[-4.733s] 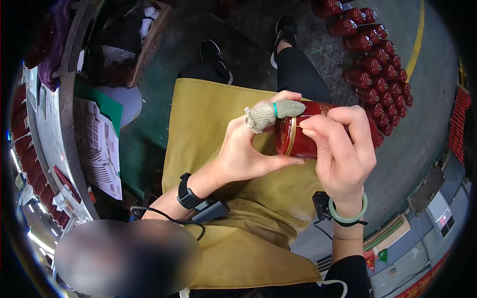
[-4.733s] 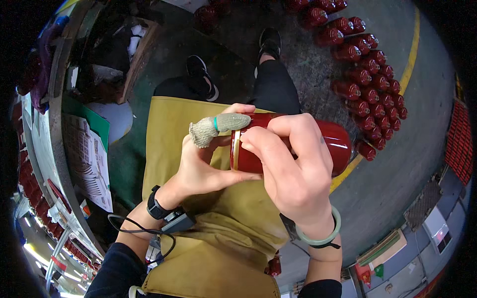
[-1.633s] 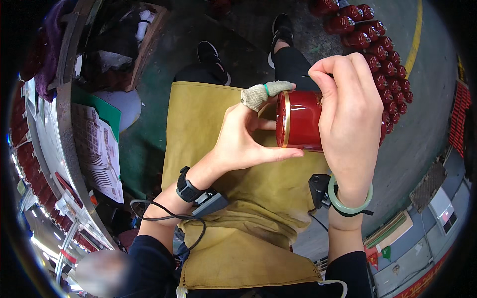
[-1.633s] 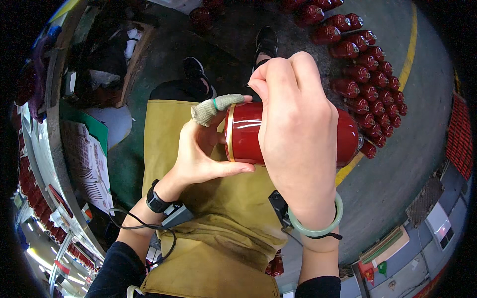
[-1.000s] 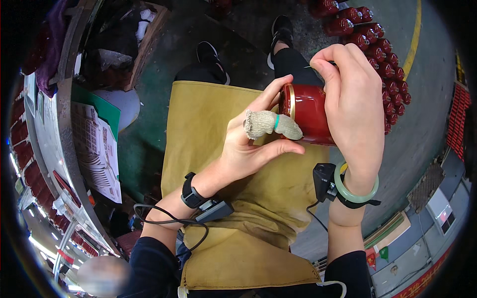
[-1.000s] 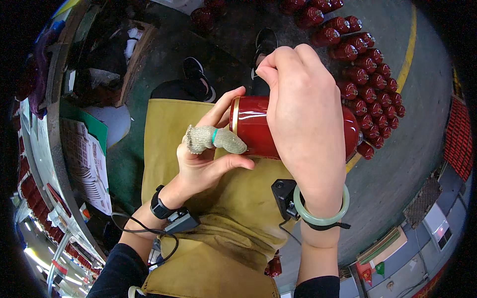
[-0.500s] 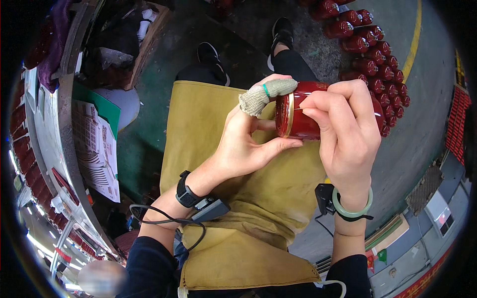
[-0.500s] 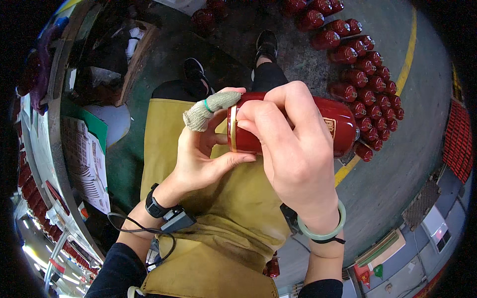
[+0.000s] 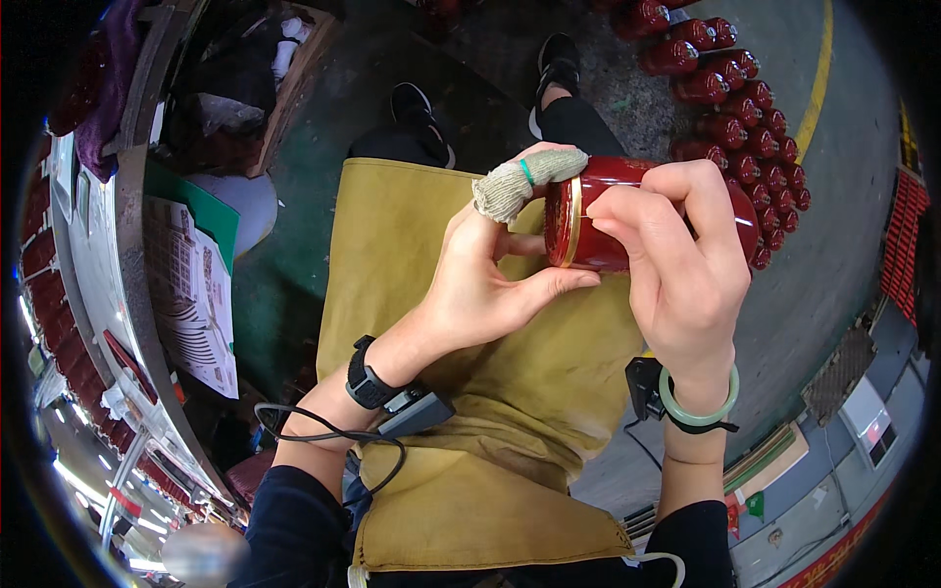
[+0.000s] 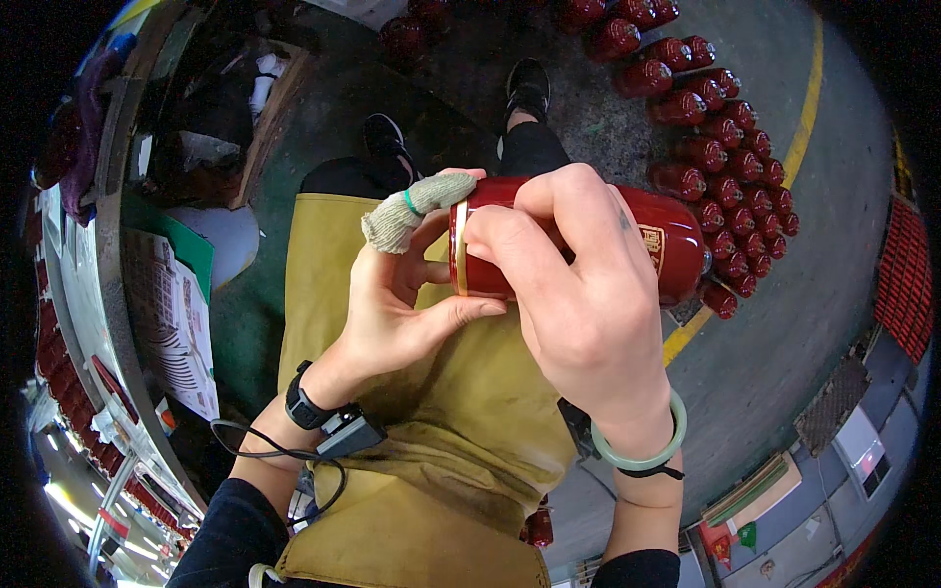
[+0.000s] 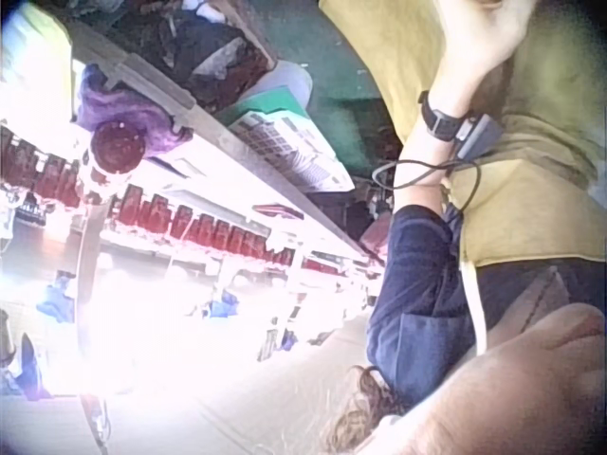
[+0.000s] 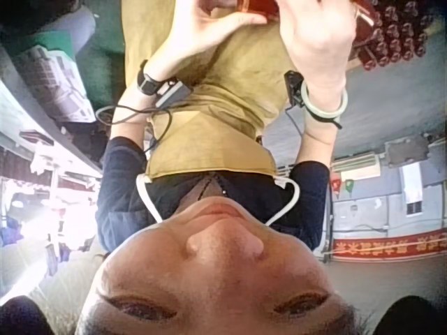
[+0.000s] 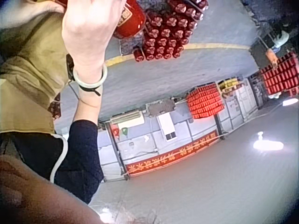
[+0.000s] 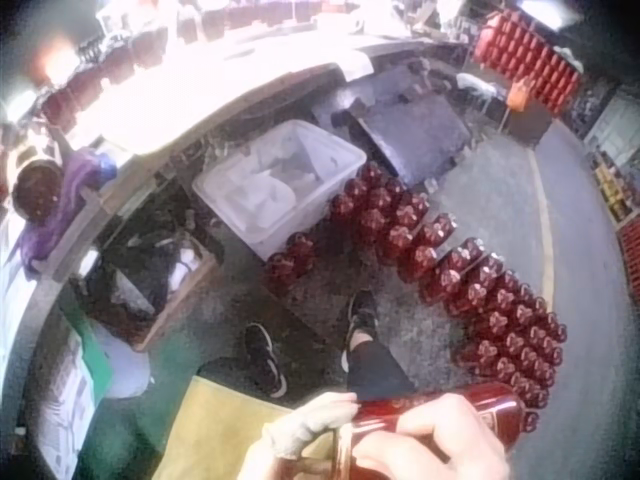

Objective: Inspecting and applying small labels/seals to red ceramic liquor bottles on a production line.

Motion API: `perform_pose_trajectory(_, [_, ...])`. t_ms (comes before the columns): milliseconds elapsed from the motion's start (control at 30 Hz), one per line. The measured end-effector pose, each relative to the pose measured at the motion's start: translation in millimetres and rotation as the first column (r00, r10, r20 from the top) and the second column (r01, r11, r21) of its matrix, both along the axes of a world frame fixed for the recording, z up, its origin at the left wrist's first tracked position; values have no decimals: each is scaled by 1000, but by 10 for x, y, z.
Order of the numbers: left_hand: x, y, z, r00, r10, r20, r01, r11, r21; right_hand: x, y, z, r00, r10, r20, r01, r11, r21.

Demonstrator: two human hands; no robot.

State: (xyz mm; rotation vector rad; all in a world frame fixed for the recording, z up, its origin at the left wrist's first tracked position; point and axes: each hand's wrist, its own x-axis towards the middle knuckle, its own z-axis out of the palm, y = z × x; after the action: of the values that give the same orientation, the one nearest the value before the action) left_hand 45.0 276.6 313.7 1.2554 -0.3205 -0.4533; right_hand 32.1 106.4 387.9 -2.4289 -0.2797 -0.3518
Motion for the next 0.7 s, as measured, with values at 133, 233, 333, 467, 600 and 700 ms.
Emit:
perform_pose_trajectory(133, [3,-4,-5,1000,7,-15,-7,1000,25,-16,-12,41,999,2,-40,-2,1000,-9])
perform_pose_trajectory(233, [21,-7,-6,1000,12,2,-13,999,31,-2,-14,51,999,5,-36,-4,1000,6])
perform_pose_trajectory(333, [57,-22,6,1000,13,21,-14,999,44,38,-77,64,999,32,-11,-32,999,-21])
perform_pose_trajectory(467, [61,8,92,978,-15,-206,15,1000,-4,14,-276,116,980,-164,111,169,985,-38])
perform_pose_trajectory(600, [-5,83,176,909,-47,-415,55,998,8,-149,-284,-5,955,-291,-49,295,949,108])
perform_pose_trajectory(700, [-18,112,132,936,-84,-342,88,996,-2,-220,-270,-134,936,-352,-16,352,934,53])
